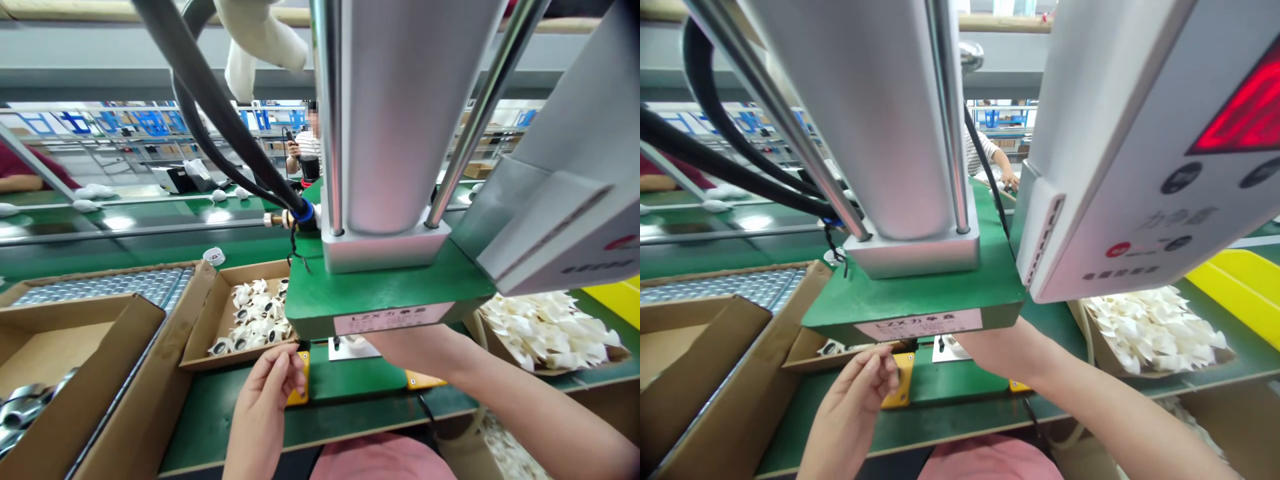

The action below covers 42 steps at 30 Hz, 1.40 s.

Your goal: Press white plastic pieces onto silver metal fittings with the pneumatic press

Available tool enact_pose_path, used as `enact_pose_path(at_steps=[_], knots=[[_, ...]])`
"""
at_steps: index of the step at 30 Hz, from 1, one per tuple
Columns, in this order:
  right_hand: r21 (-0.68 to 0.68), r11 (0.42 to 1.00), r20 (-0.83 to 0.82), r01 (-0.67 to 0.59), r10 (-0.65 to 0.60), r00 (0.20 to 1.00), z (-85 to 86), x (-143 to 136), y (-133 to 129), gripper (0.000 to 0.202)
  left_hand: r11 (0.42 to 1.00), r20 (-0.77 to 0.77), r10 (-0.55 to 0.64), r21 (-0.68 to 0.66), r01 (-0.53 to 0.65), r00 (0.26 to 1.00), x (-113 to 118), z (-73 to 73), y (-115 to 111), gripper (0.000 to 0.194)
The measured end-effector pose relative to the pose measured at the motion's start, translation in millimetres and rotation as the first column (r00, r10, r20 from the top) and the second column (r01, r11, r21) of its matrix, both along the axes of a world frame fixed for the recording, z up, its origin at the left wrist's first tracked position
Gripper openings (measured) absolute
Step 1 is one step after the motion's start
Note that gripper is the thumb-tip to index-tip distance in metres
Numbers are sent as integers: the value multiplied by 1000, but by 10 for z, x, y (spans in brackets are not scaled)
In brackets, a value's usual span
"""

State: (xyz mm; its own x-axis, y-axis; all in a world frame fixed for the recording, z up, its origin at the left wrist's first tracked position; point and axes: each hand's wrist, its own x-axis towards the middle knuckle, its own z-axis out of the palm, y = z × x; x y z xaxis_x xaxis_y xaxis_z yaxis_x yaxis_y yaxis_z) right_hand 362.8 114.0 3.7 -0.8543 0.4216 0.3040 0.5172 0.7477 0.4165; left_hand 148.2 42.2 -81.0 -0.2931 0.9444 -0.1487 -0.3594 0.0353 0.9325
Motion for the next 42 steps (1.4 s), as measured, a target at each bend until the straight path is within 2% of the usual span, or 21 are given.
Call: enact_pose_path(at_steps=[5, 10, 14, 17, 19, 20, 22, 24, 25, 27, 29, 32, 37, 40, 42], knots=[[46, 998, -7, 53, -53, 999, -74, 32, -12, 45, 1000, -124, -28, -14, 27, 992, -9, -73, -12, 18], [11, 997, -48, 79, -79, 996, -60, -43, -46, 43, 999, -126, -36, -19, 34, 991, -12, -88, -19, 21], [-122, 991, -88, 57, -68, 994, -21, -145, -66, 41, 999, -165, -33, -22, 30, 986, -37, -86, -44, 22], [-248, 968, -170, 17, -61, 983, -4, -153, -40, 45, 999, -317, -30, -41, 18, 948, -79, -90, -66, 24], [-317, 948, -214, 6, -78, 974, -50, -104, -12, 46, 999, -547, -27, -41, 5, 837, -119, -105, -77, 24], [-353, 935, -237, 17, -107, 966, -102, -58, -2, 45, 1000, -678, -17, -17, 7, 735, -144, -121, -83, 23], [-420, 905, -287, 74, -209, 935, -265, 88, -13, 40, 997, -880, 36, 61, 38, 475, -205, -173, -100, 23], [-459, 875, -332, 152, -327, 885, -482, 308, -81, 33, 987, -963, 109, 134, 86, 245, -279, -250, -130, 24], [-474, 862, -354, 180, -373, 858, -596, 437, -138, 30, 982, -978, 134, 153, 108, 161, -317, -294, -150, 25], [-512, 832, -371, 213, -438, 819, -802, 696, -280, 30, 975, -986, 160, 166, 146, 46, -385, -381, -195, 25], [-562, 788, -346, 253, -502, 793, -951, 903, -426, 38, 969, -984, 178, 172, 178, -18, -428, -452, -235, 26], [-599, 741, -247, 305, -533, 809, -1054, 1023, -569, 48, 964, -978, 199, 184, 193, -61, -436, -510, -263, 30], [-555, 762, -166, 334, -495, 853, -1047, 916, -580, 43, 974, -975, 191, 174, 147, -112, -404, -496, -246, 28], [-575, 758, -204, 309, -498, 843, -1036, 914, -553, 41, 977, -981, 176, 163, 140, -86, -419, -496, -229, 27], [-622, 736, -262, 267, -517, 815, -1041, 943, -547, 39, 975, -985, 174, 170, 144, -9, -438, -519, -224, 26]])
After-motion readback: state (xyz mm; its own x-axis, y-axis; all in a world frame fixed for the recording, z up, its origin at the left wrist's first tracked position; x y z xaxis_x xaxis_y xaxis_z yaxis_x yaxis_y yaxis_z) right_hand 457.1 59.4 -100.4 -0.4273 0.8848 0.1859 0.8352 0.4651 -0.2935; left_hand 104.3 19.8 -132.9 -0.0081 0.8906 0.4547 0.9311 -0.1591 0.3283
